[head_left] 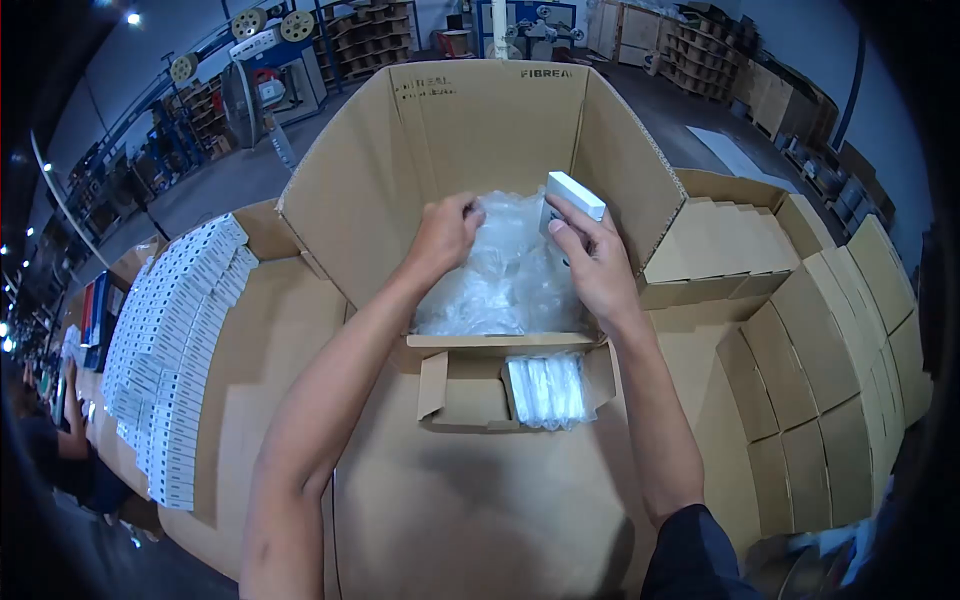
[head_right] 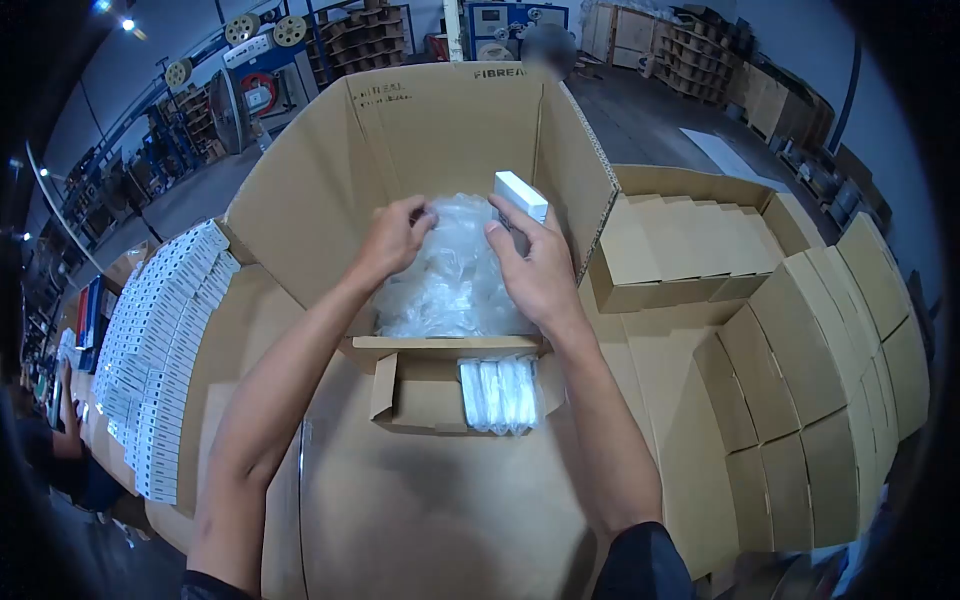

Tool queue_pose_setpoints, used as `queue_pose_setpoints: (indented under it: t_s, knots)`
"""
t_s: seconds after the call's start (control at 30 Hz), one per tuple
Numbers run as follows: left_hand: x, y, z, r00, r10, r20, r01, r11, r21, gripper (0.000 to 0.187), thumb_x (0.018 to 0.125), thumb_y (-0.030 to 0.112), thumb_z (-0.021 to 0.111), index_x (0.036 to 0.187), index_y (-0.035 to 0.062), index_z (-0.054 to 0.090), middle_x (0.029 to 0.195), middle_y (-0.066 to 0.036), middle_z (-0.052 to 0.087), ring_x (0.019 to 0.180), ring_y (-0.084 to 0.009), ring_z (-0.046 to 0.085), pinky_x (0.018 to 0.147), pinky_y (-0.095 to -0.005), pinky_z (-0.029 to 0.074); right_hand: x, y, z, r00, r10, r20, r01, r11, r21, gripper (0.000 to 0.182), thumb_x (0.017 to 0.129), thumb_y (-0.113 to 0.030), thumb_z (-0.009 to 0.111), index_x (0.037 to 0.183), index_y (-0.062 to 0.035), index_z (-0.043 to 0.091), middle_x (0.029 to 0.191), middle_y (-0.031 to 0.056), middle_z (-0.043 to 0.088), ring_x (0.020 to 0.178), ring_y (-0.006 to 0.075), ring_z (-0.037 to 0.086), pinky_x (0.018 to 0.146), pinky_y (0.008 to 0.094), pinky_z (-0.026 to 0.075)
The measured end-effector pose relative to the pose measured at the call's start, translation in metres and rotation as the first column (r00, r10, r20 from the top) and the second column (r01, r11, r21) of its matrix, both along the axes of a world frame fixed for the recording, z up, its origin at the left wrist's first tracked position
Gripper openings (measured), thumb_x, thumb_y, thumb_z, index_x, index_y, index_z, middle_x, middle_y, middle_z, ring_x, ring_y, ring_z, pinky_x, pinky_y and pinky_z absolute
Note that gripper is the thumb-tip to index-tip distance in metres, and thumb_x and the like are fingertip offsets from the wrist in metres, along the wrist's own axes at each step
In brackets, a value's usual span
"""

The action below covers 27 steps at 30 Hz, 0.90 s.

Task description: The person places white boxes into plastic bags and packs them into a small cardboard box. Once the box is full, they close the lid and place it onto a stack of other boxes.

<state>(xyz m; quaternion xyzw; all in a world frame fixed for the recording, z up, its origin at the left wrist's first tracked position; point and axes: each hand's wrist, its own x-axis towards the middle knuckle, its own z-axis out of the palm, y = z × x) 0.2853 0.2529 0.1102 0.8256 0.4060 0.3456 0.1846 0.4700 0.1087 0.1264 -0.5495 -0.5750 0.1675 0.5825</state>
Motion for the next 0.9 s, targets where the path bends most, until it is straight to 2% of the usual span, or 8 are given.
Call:
queue_pose_setpoints:
  t_s: [0.17,0.27,0.43,0.57,0.67,0.7,0.8,0.9]
  knots:
    - [-0.041,-0.077,0.050,0.934,0.104,0.340,-0.167,0.973,0.161,0.017,0.102,0.014,0.058,0.106,-0.0011,0.065,0.084,-0.022,0.068,0.077,-0.0376,0.068,0.073,-0.0433,0.051,-0.022,-0.024,0.016,0.979,-0.104,0.177,0.073,0.982,0.176,0.063,0.082,-0.035,0.084,0.131,0.0000,0.068,0.137,0.0256,0.057,0.130,0.0388,0.055,0.111,0.0444,0.044]
    - [-0.059,-0.133,0.067,0.864,0.176,0.471,-0.240,0.967,0.080,0.017,0.105,0.015,0.055,0.108,0.0001,0.062,0.083,-0.019,0.064,0.071,-0.0306,0.063,0.071,-0.0398,0.050,-0.049,-0.050,0.033,0.981,-0.050,0.188,0.050,0.999,0.005,0.067,0.080,-0.038,0.086,0.132,0.0000,0.067,0.132,0.0241,0.058,0.126,0.0368,0.059,0.110,0.0457,0.044]
    - [-0.077,-0.224,0.050,0.709,0.182,0.681,-0.254,0.967,0.006,0.022,0.109,0.016,0.051,0.104,-0.0017,0.062,0.081,-0.001,0.061,0.074,-0.0050,0.051,0.065,-0.0255,0.044,-0.101,-0.106,0.022,0.995,0.074,-0.068,-0.078,0.996,-0.046,0.031,0.094,-0.028,0.077,0.093,0.0032,0.074,0.087,0.0079,0.058,0.076,0.0127,0.048,0.077,0.0314,0.047]
    - [-0.101,-0.277,0.010,0.539,0.206,0.817,-0.123,0.979,-0.165,0.022,0.109,0.021,0.053,0.109,-0.0008,0.057,0.081,0.001,0.055,0.073,-0.0047,0.047,0.064,-0.0226,0.041,-0.128,-0.164,-0.008,0.960,0.113,-0.258,-0.086,0.990,0.115,0.023,0.096,-0.019,0.075,0.095,0.0037,0.072,0.101,0.0095,0.058,0.085,0.0139,0.054,0.074,0.0319,0.046]
    - [-0.116,-0.318,-0.010,0.536,0.265,0.801,-0.286,0.950,-0.123,0.022,0.109,0.021,0.053,0.114,-0.0006,0.056,0.089,-0.002,0.056,0.077,-0.0044,0.049,0.067,-0.0215,0.041,-0.145,-0.214,-0.022,0.981,0.006,-0.194,-0.023,0.996,-0.085,0.018,0.095,-0.013,0.074,0.094,0.0044,0.071,0.110,0.0134,0.059,0.094,0.0186,0.058,0.080,0.0328,0.049]
    - [-0.129,-0.332,-0.020,0.538,0.310,0.784,-0.269,0.944,-0.189,0.022,0.106,0.021,0.059,0.116,0.0007,0.056,0.100,-0.007,0.057,0.091,-0.0106,0.054,0.078,-0.0278,0.046,-0.146,-0.220,-0.038,0.992,0.051,-0.115,-0.042,0.996,0.079,0.012,0.097,-0.009,0.072,0.094,0.0023,0.072,0.110,0.0088,0.056,0.096,0.0146,0.057,0.083,0.0295,0.048]
    - [-0.153,-0.371,-0.016,0.813,0.300,0.500,-0.498,0.803,0.328,0.031,0.098,0.020,0.070,0.118,-0.0002,0.058,0.102,-0.012,0.059,0.093,-0.0207,0.058,0.080,-0.0328,0.048,-0.156,-0.243,-0.040,0.999,0.023,0.045,-0.035,0.958,0.283,0.008,0.093,-0.004,0.074,0.092,0.0030,0.072,0.129,0.0192,0.058,0.113,0.0270,0.062,0.096,0.0363,0.050]
    - [-0.164,-0.385,-0.002,0.958,0.151,0.243,-0.252,0.848,0.466,0.041,0.088,0.022,0.080,0.117,-0.0005,0.063,0.109,-0.017,0.063,0.099,-0.0340,0.061,0.083,-0.0429,0.050,-0.160,-0.261,-0.044,0.980,0.035,0.196,-0.085,0.964,0.253,0.012,0.082,0.003,0.078,0.092,0.0048,0.072,0.140,0.0287,0.054,0.127,0.0409,0.059,0.101,0.0438,0.052]
